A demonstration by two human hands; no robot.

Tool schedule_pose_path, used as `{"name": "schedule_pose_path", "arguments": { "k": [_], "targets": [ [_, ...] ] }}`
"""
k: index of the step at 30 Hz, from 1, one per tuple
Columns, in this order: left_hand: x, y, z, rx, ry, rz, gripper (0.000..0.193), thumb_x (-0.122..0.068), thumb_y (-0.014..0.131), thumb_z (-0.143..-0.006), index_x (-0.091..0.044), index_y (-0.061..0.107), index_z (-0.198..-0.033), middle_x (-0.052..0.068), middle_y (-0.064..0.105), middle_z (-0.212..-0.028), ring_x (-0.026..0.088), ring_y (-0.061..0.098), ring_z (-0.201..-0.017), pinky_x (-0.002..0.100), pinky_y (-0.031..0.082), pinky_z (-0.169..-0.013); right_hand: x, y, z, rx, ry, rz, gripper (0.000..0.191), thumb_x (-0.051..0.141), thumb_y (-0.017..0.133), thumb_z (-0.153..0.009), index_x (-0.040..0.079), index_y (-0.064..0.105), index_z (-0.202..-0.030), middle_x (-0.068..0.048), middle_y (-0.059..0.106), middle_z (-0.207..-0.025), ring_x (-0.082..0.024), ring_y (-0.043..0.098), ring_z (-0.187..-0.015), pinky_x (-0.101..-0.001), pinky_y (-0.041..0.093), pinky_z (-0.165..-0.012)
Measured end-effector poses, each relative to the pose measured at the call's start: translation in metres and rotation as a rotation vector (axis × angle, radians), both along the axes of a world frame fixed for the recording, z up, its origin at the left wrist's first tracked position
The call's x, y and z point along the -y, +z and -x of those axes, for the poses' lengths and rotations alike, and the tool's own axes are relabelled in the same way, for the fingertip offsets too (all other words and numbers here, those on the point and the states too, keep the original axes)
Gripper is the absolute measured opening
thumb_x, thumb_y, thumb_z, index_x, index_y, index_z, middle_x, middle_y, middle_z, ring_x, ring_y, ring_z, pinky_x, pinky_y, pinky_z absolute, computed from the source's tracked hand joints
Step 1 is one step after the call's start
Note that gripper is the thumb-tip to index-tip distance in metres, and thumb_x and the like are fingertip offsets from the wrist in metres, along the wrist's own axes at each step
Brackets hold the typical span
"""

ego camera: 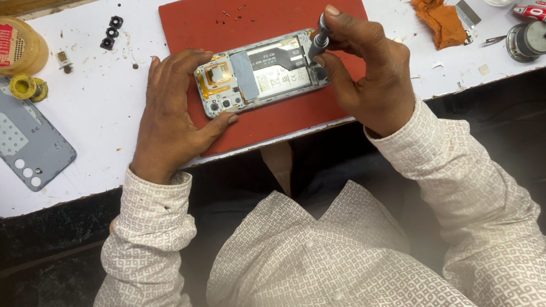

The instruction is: The person works on a disassembled smartphone at a repair bench, using a screwdriver to unscrew and re-tighten screws on the phone's internal frame and battery area, occasionally picking small screws and components from the mat and repositioning the phone.

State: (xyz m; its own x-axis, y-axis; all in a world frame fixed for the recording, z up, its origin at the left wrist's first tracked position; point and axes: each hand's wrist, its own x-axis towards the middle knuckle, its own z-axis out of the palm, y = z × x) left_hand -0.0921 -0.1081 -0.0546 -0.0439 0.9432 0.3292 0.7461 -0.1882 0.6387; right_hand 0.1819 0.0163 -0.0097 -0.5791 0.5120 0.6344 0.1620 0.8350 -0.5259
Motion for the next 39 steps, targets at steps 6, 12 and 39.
{"name": "schedule_pose_path", "arguments": {
  "k": [6, 12, 39],
  "targets": [
    [-0.004, 0.013, 0.004, 0.025, -0.004, -0.054, 0.069, -0.035, 0.089, -0.082, -0.011, 0.055, -0.137, 0.014, 0.056, -0.146, 0.036, 0.048, -0.141, 0.057, 0.026, -0.124, -0.004, 0.007, -0.007, -0.146, 0.093, 0.153, 0.062, -0.018, 0.069, -0.107, 0.011, 0.033, -0.148, -0.016, 0.067, -0.118, -0.023, 0.073, -0.112, -0.0319, 0.064, -0.102],
    [-0.046, 0.023, 0.013, 0.158, 0.030, 0.029, 0.022, -0.012, 0.071, -0.099, -0.005, 0.063, -0.119, 0.009, 0.063, -0.123, 0.022, 0.068, -0.115, 0.035, 0.056, -0.101, -0.004, 0.021, -0.022, -0.213, 0.016, 0.159, 0.068, -0.020, 0.068, -0.112, 0.013, 0.024, -0.151, -0.015, 0.065, -0.121, -0.021, 0.070, -0.112, -0.0312, 0.064, -0.101],
    [-0.116, 0.006, 0.017, -0.031, 0.031, -0.117, 0.021, -0.010, 0.079, -0.091, -0.004, 0.061, -0.083, 0.008, 0.063, -0.091, 0.021, 0.065, -0.083, 0.038, 0.055, -0.075, -0.013, 0.018, -0.032, -0.260, 0.011, 0.132, 0.069, -0.021, 0.068, -0.109, 0.012, 0.026, -0.152, -0.005, 0.048, -0.144, -0.021, 0.067, -0.115, -0.0326, 0.068, -0.106]
  ]
}}
